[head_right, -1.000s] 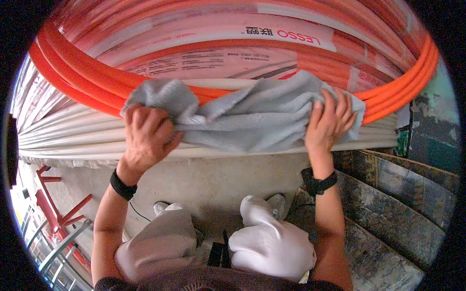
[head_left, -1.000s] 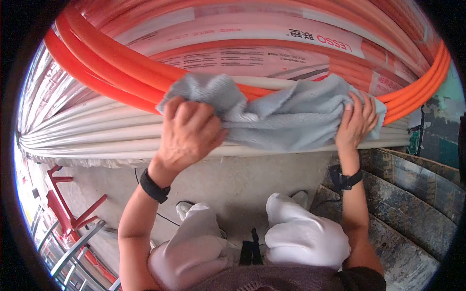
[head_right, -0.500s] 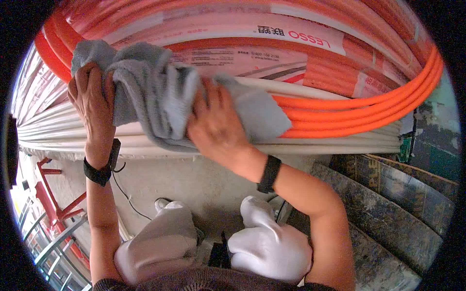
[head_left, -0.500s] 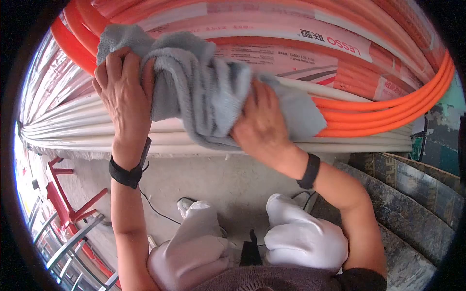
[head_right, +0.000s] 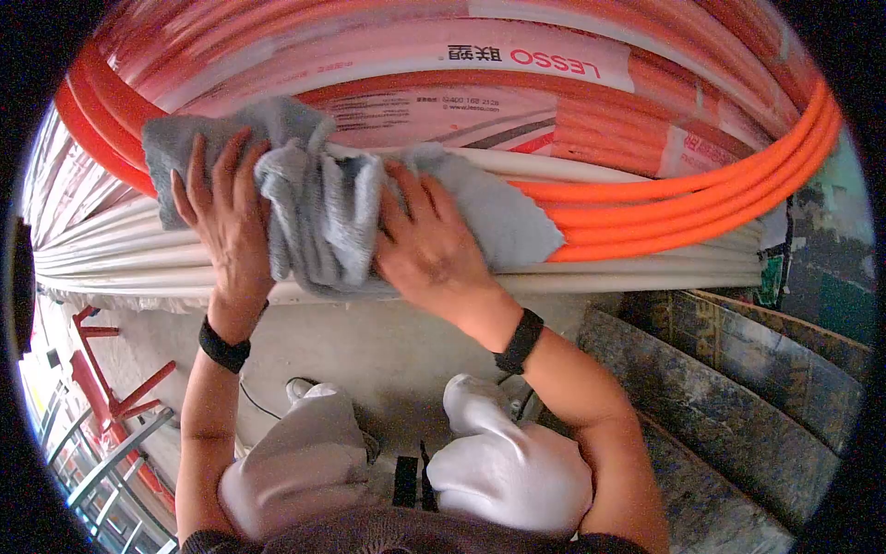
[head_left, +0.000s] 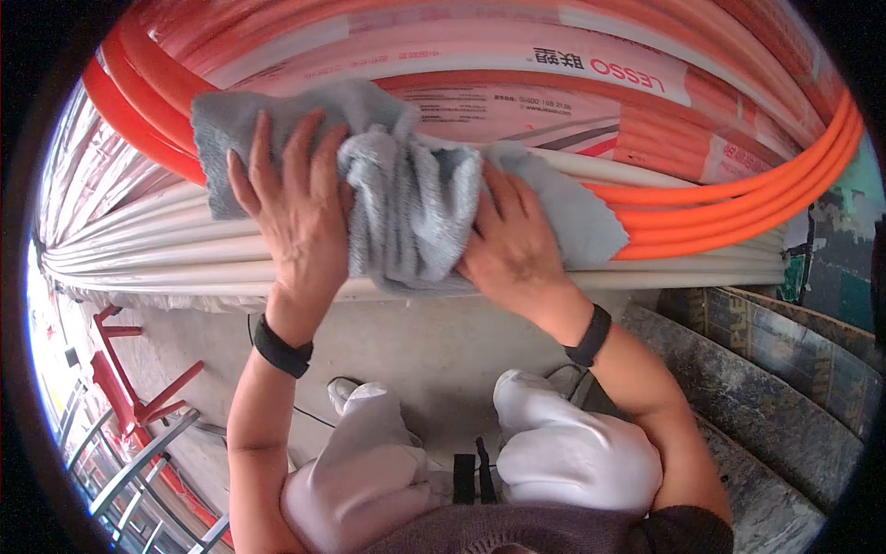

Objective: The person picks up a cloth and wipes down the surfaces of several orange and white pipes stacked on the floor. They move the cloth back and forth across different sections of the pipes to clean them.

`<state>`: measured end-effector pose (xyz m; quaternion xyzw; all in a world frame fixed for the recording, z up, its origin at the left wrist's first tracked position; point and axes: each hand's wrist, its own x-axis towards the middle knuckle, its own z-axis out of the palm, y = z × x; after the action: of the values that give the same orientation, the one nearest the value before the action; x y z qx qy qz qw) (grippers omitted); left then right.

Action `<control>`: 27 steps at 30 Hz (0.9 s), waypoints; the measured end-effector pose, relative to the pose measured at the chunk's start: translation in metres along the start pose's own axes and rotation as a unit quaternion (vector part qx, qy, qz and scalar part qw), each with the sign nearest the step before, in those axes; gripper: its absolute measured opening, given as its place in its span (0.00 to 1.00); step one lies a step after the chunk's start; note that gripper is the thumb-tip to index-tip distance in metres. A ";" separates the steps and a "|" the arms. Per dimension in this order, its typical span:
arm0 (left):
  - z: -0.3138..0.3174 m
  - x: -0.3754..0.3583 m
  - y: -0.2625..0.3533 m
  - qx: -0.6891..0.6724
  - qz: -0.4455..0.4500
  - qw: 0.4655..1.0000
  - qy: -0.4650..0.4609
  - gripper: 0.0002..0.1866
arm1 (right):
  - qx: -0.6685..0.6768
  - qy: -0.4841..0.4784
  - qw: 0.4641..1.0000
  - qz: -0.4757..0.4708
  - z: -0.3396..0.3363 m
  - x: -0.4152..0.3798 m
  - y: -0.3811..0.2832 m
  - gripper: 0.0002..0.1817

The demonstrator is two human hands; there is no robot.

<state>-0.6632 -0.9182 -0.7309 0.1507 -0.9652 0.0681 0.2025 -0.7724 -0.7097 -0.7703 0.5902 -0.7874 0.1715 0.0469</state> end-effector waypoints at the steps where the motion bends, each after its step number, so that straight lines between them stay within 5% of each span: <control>1: -0.001 -0.002 0.009 -0.009 0.007 1.000 -0.012 0.30 | 0.007 0.003 1.000 0.008 -0.003 -0.010 0.006 0.29; 13: 0.008 -0.023 0.100 -0.163 0.118 0.972 -0.125 0.40 | -0.163 0.051 0.963 0.207 -0.046 -0.118 0.103 0.36; 16: 0.011 -0.019 0.118 -0.167 0.228 0.950 -0.131 0.35 | -0.221 0.083 0.939 0.250 -0.064 -0.135 0.139 0.24; 21: 0.014 -0.001 0.126 -0.205 0.371 0.897 -0.125 0.26 | -0.321 0.138 0.877 0.328 -0.078 -0.138 0.189 0.21; 27: 0.012 0.006 0.092 -0.250 0.355 0.897 -0.083 0.16 | -0.286 0.158 0.883 0.337 -0.074 -0.139 0.190 0.19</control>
<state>-0.7018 -0.8348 -0.7459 -0.2528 -0.9530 -0.1208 0.1150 -0.9202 -0.5122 -0.7804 0.2151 -0.9360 0.0350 0.2766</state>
